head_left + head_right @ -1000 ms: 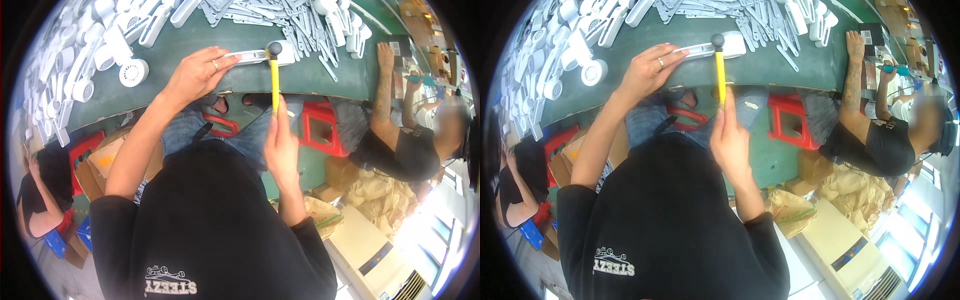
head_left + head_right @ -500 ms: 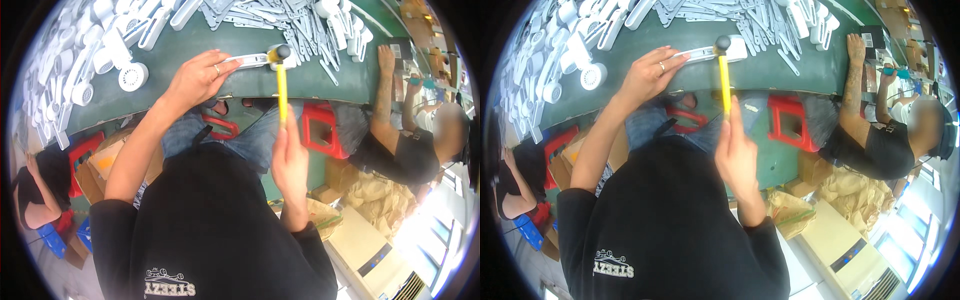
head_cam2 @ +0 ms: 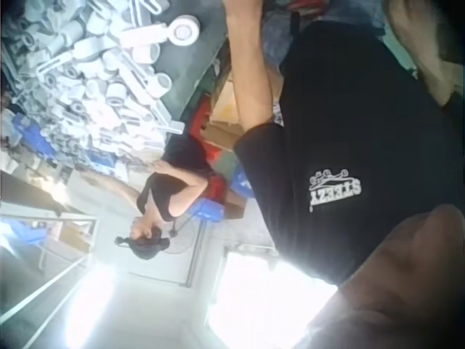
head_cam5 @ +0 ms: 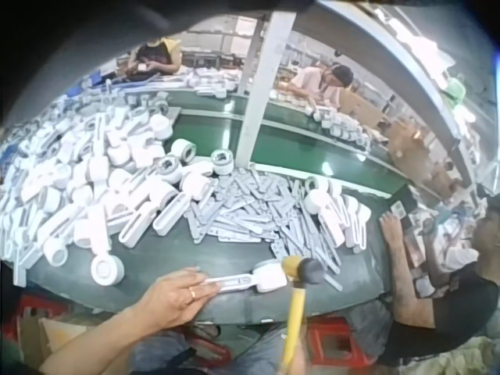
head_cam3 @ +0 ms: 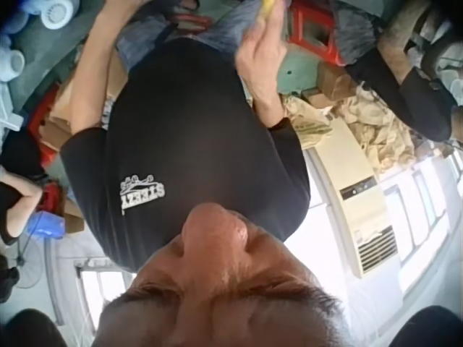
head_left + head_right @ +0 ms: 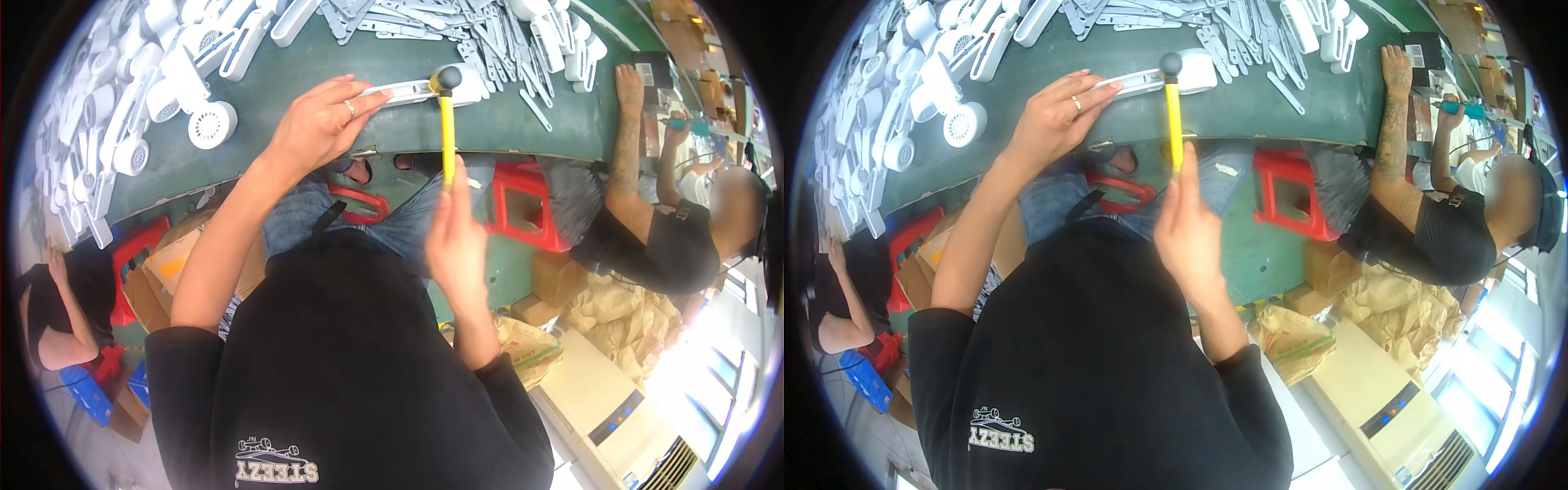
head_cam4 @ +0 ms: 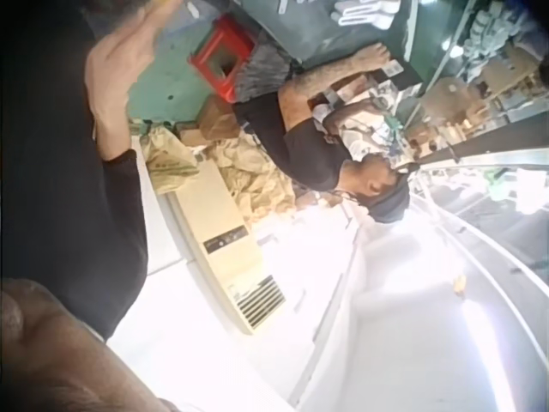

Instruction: Using a mallet to assemble small plastic parts on a factory assembly line.

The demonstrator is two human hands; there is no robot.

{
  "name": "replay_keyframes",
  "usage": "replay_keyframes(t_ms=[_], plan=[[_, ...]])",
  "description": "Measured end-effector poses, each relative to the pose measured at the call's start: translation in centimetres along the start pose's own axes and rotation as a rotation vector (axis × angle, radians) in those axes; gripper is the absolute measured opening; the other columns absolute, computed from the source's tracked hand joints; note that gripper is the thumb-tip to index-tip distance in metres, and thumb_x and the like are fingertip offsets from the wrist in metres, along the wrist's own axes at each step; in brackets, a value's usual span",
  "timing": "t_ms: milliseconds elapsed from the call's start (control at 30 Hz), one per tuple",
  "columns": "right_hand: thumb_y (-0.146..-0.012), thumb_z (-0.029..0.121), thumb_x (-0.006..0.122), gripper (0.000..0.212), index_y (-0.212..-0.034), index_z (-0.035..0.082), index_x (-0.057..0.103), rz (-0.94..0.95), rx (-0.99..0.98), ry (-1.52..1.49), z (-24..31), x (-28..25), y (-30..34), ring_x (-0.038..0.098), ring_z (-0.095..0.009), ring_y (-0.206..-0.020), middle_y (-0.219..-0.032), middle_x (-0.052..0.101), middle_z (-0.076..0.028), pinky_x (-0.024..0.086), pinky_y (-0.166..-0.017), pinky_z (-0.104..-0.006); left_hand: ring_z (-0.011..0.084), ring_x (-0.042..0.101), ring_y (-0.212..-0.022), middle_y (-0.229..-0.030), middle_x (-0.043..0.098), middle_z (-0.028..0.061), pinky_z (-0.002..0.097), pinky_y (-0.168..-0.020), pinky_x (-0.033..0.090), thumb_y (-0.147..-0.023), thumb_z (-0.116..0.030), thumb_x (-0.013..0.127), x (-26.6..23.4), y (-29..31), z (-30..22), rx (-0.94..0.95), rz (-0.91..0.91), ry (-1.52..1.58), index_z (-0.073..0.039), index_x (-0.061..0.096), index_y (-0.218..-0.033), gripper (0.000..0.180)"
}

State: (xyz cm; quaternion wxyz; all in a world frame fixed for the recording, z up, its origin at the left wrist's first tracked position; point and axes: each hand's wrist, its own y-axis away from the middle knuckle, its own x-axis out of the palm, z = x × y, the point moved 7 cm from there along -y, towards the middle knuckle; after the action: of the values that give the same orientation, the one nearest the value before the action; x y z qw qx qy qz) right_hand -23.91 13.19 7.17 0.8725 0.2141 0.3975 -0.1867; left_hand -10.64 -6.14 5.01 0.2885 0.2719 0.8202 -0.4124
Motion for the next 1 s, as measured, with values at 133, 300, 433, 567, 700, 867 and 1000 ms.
replay_keyframes(t_ms=[133,300,433,567,700,867,1000], plan=[[-0.114,0.016,0.044,0.052,-0.165,0.009,0.039,-0.146,-0.195,-0.156,2.4,-3.5,2.2,0.057,-0.016,-0.059,-0.073,0.058,-0.008,0.051,-0.062,-0.0323,0.0304,0.073,-0.106,-0.115,0.078,0.0103,0.0404,-0.104,0.057,-0.093,-0.008,0.078,-0.2,0.5,0.7,-0.042,-0.005,0.063,-0.013,0.075,-0.130,0.038],[-0.109,0.009,0.050,0.057,-0.164,0.008,0.038,0.055,-0.078,-0.080,1.4,-0.1,0.2,0.073,-0.050,-0.083,-0.097,0.074,-0.030,0.058,-0.069,-0.0515,0.0298,0.072,-0.109,-0.117,0.078,0.0090,0.0407,-0.101,0.055,-0.092,-0.013,0.081,0.7,1.2,2.1,-0.321,-0.030,0.242,-0.012,0.051,-0.156,0.071],[-0.111,0.014,0.049,0.055,-0.164,0.008,0.037,-0.061,-0.253,-0.192,1.7,-1.8,1.6,0.073,-0.050,-0.084,-0.099,0.074,-0.030,0.058,-0.069,-0.0539,0.0303,0.069,-0.118,-0.118,0.078,0.0067,0.0405,-0.103,0.053,-0.091,-0.015,0.083,1.2,1.4,2.7,-0.388,0.001,0.280,-0.009,0.035,-0.165,0.088],[-0.107,0.010,0.053,0.059,-0.164,0.010,0.039,0.150,-0.116,0.022,1.8,0.0,0.9,0.072,-0.048,-0.078,-0.090,0.073,-0.027,0.058,-0.068,-0.0538,0.0302,0.061,-0.124,-0.117,0.079,0.0048,0.0421,-0.112,0.044,-0.091,-0.018,0.084,1.0,1.2,3.0,-0.408,-0.032,0.205,-0.009,0.033,-0.166,0.091],[-0.109,0.016,0.053,0.056,-0.163,0.013,0.041,0.046,-0.172,-0.038,0.3,0.6,0.1,0.075,-0.046,-0.088,-0.103,0.075,-0.027,0.060,-0.076,-0.0499,0.0194,0.070,-0.111,-0.113,0.081,0.0037,0.0430,-0.115,0.026,-0.092,-0.020,0.083,1.0,1.1,2.3,-0.362,-0.011,0.212,-0.007,0.034,-0.165,0.089],[-0.105,0.029,0.068,0.059,-0.158,0.009,0.049,-0.313,-0.181,-0.086,-3.2,-7.5,-5.9,0.076,-0.040,-0.106,-0.124,0.073,-0.027,0.060,-0.088,-0.0445,0.0221,0.069,-0.095,-0.111,0.079,0.0034,0.0422,-0.103,0.037,-0.090,-0.017,0.083,-0.1,1.3,2.3,-0.250,-0.033,0.058,-0.016,0.054,-0.155,0.071],[-0.097,0.024,0.075,0.055,-0.145,0.000,0.059,-0.596,0.048,0.154,-10.5,-16.7,-17.0,0.073,-0.045,-0.109,-0.114,0.075,-0.029,0.057,-0.093,-0.0479,0.0227,0.069,-0.096,-0.110,0.076,0.0056,0.0431,-0.099,0.040,-0.090,-0.013,0.081,-0.5,0.5,0.5,-0.155,-0.044,0.053,-0.017,0.066,-0.142,0.054]])
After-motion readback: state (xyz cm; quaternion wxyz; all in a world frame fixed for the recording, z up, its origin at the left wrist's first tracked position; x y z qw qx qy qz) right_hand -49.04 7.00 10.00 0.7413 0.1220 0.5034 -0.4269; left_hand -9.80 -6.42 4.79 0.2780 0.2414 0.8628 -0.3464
